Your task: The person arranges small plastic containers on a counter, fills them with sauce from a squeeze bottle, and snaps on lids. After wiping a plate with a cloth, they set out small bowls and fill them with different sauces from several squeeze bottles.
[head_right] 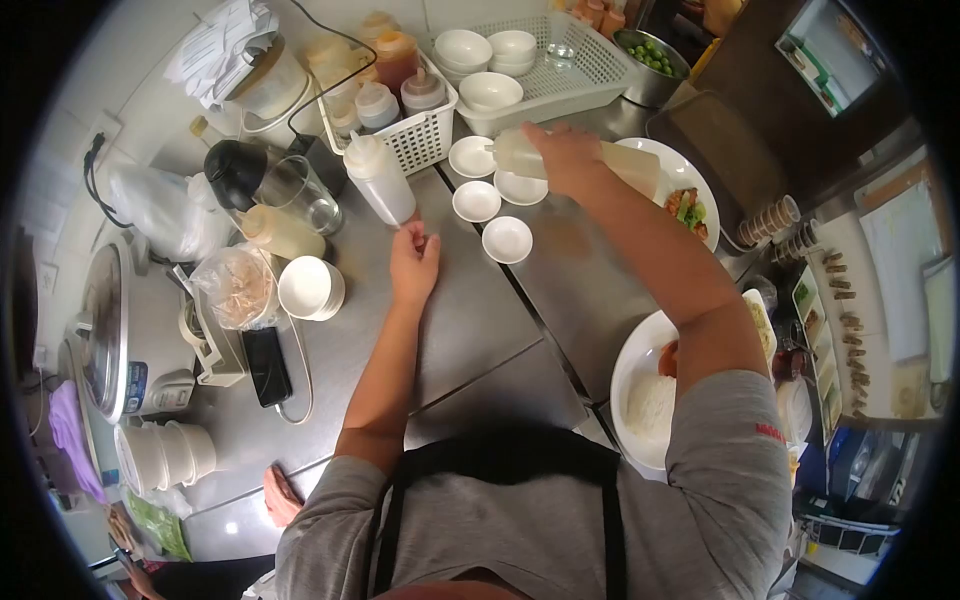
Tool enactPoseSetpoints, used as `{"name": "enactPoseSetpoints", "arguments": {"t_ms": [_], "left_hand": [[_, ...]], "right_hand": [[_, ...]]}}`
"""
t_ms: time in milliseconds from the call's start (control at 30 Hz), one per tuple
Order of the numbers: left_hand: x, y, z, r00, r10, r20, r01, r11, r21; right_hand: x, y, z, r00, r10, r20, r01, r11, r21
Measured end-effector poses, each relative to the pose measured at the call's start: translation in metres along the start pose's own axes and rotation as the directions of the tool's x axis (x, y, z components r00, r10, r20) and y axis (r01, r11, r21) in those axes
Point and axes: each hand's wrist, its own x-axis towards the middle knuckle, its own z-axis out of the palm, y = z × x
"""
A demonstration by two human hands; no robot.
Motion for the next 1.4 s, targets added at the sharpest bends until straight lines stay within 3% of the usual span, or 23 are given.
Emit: {"name": "enactPoseSetpoints", "arguments": {"t_ms": [33,67,333,433,633,1233,1400], "left_hand": [[-0.003,0.005,-0.001,0.997,0.076,-0.015,-0.073,0.990,0.124],[-0.004,0.009,-0.002,0.994,0.104,-0.023,-0.100,0.987,0.129],[-0.005,0.004,-0.003,0.999,0.043,-0.027,-0.041,0.997,0.070],[-0.006,0.003,-0.002,0.999,0.027,-0.045,-0.025,0.999,0.044],[-0.004,0.007,-0.002,0.999,-0.006,-0.050,0.007,1.000,0.026],[-0.003,0.008,-0.002,0.999,0.022,-0.041,-0.019,0.998,0.055],[-0.004,0.009,-0.003,0.999,0.036,-0.037,-0.034,0.997,0.072]], "right_hand": [[0.002,0.002,0.000,0.999,0.032,-0.005,-0.032,0.998,-0.045],[0.005,0.005,0.002,1.000,0.020,-0.007,-0.020,0.995,-0.097],[0.031,-0.003,0.008,0.988,-0.132,-0.076,0.095,0.923,-0.374],[0.044,-0.010,0.004,0.994,-0.112,0.014,0.107,0.895,-0.433],[0.051,-0.015,-0.005,0.994,-0.062,0.090,0.094,0.905,-0.415],[0.048,-0.011,0.001,0.997,-0.058,0.054,0.074,0.922,-0.379],[0.045,-0.006,0.005,0.998,-0.016,0.054,0.030,0.965,-0.262]]}}
